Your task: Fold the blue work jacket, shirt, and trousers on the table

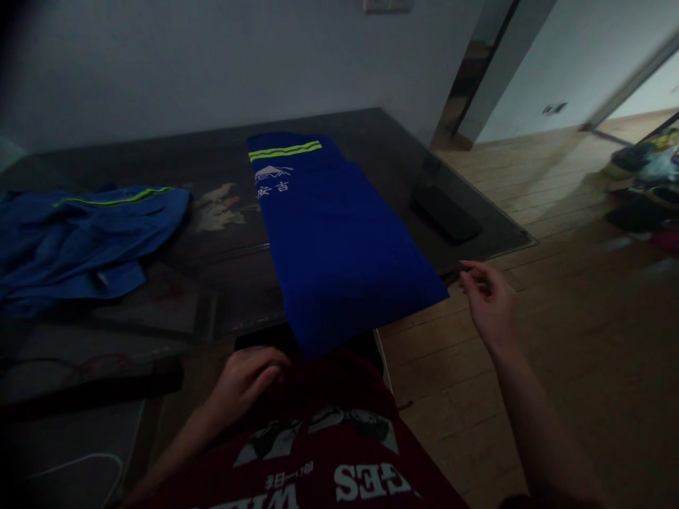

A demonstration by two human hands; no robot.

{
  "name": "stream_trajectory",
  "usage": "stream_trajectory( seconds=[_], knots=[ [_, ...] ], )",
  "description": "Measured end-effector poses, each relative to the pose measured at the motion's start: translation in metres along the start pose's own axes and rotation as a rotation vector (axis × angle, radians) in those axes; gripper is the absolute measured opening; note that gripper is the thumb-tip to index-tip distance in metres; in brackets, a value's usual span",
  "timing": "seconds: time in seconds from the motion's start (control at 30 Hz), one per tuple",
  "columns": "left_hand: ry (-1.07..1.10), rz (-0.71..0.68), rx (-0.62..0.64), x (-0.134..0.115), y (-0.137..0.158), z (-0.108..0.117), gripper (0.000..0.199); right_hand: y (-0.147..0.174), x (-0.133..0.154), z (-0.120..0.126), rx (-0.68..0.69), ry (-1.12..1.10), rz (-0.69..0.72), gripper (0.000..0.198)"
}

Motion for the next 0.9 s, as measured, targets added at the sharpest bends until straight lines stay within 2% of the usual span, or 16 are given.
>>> stream_trajectory(
  seconds=[0.07, 0.1, 0.17, 0.23, 0.33, 0.43, 0.57, 0.7, 0.8, 0.9],
  knots=[
    [-0.188, -0.213, -0.206, -0.021, 0.003, 0.023, 0.014, -0.001, 0.013, 0.001, 0.042, 0.190, 0.248, 0.034],
    [-0.278, -0.304, -0.241, -0.029, 0.002, 0.027, 0.021, -0.001, 0.020, -0.004, 0.105, 0.269, 0.377, 0.038],
    [-0.466, -0.409, -0.171, -0.039, -0.009, 0.023, 0.041, 0.000, 0.030, -0.019, 0.254, 0.370, 0.571, 0.049],
    [-0.639, -0.414, -0.042, -0.036, -0.027, 0.012, 0.059, -0.002, 0.035, -0.032, 0.367, 0.420, 0.669, 0.061],
    [-0.753, -0.387, 0.059, -0.028, -0.049, 0.001, 0.074, -0.010, 0.040, -0.045, 0.443, 0.429, 0.767, 0.069],
    [-0.771, -0.385, 0.101, -0.023, -0.061, -0.005, 0.078, -0.018, 0.044, -0.051, 0.484, 0.407, 0.864, 0.070],
    [-0.737, -0.439, 0.164, -0.022, -0.063, -0.009, 0.072, -0.019, 0.051, -0.053, 0.551, 0.384, 0.968, 0.072],
    [-0.700, -0.507, 0.231, -0.022, -0.059, -0.012, 0.061, -0.007, 0.056, -0.052, 0.635, 0.370, 1.067, 0.077],
    [-0.671, -0.518, 0.276, -0.019, -0.058, -0.014, 0.054, 0.000, 0.053, -0.053, 0.645, 0.353, 1.082, 0.076],
    [-0.633, -0.503, 0.294, -0.017, -0.058, -0.014, 0.055, 0.000, 0.050, -0.055, 0.627, 0.301, 1.038, 0.070]
  ],
)
Point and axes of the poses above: each hand's wrist, its own y-axis away from the middle knuckle, its own z-axis out of the back of the hand, x = y × z, the point moved 7 cm from there along -y, towards the middle knuckle, and after that the axes turned 2 degrees about z, right-handed, at the moved point
